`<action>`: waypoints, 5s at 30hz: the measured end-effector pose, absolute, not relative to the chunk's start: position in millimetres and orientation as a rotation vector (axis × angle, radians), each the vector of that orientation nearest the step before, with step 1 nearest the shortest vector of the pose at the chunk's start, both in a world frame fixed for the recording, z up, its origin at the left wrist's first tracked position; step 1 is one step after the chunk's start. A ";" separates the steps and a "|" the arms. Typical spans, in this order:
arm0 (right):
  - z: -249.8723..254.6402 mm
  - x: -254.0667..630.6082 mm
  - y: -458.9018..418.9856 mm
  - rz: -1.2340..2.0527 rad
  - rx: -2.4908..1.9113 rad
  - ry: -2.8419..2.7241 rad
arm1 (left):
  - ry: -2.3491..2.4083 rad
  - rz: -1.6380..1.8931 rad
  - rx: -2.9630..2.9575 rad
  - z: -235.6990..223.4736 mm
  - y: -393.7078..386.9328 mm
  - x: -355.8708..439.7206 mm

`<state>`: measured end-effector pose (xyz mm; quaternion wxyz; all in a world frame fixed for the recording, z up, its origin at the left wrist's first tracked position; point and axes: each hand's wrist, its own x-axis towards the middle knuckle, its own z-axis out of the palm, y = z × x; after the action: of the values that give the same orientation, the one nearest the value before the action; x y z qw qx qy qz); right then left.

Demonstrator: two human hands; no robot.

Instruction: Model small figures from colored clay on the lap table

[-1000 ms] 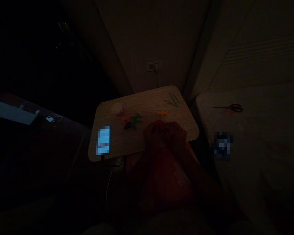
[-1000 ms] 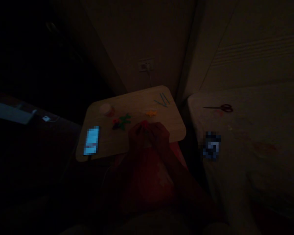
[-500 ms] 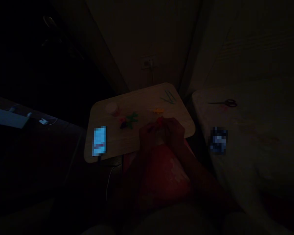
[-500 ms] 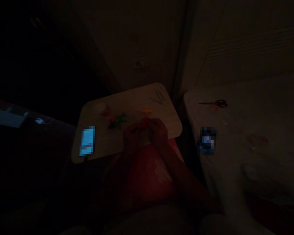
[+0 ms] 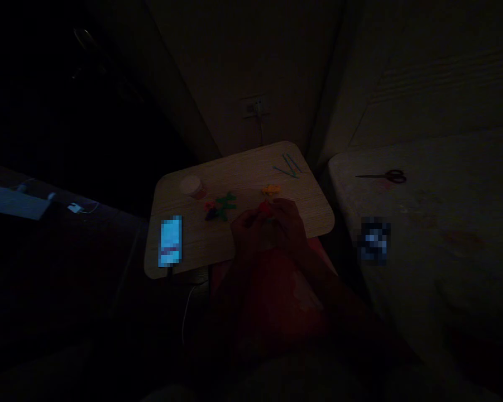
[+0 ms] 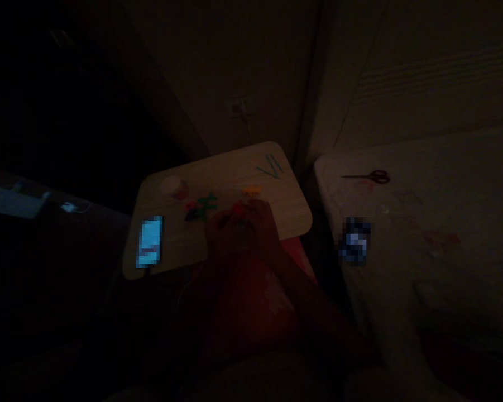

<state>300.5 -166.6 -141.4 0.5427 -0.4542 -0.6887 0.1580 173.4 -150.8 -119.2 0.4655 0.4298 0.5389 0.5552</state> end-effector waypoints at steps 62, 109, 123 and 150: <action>-145.0 307.8 -174.7 1.091 -0.969 -1.527 | 1.065 0.948 1.705 -121.8 -155.3 145.4; -144.5 306.2 -167.0 1.095 -1.042 -1.550 | 1.019 1.044 1.885 -124.2 -154.1 140.4; -147.6 301.2 -166.0 0.852 -1.106 -1.678 | 0.975 1.097 1.545 -139.6 -155.7 142.5; -146.9 295.5 -171.9 1.197 -0.983 -1.408 | 0.800 1.115 1.631 -137.1 -152.7 144.0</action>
<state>295.5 -171.9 -146.9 0.5006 -0.4065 -0.5822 0.4952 144.0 -152.7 -137.1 0.4838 0.6697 0.3285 0.4578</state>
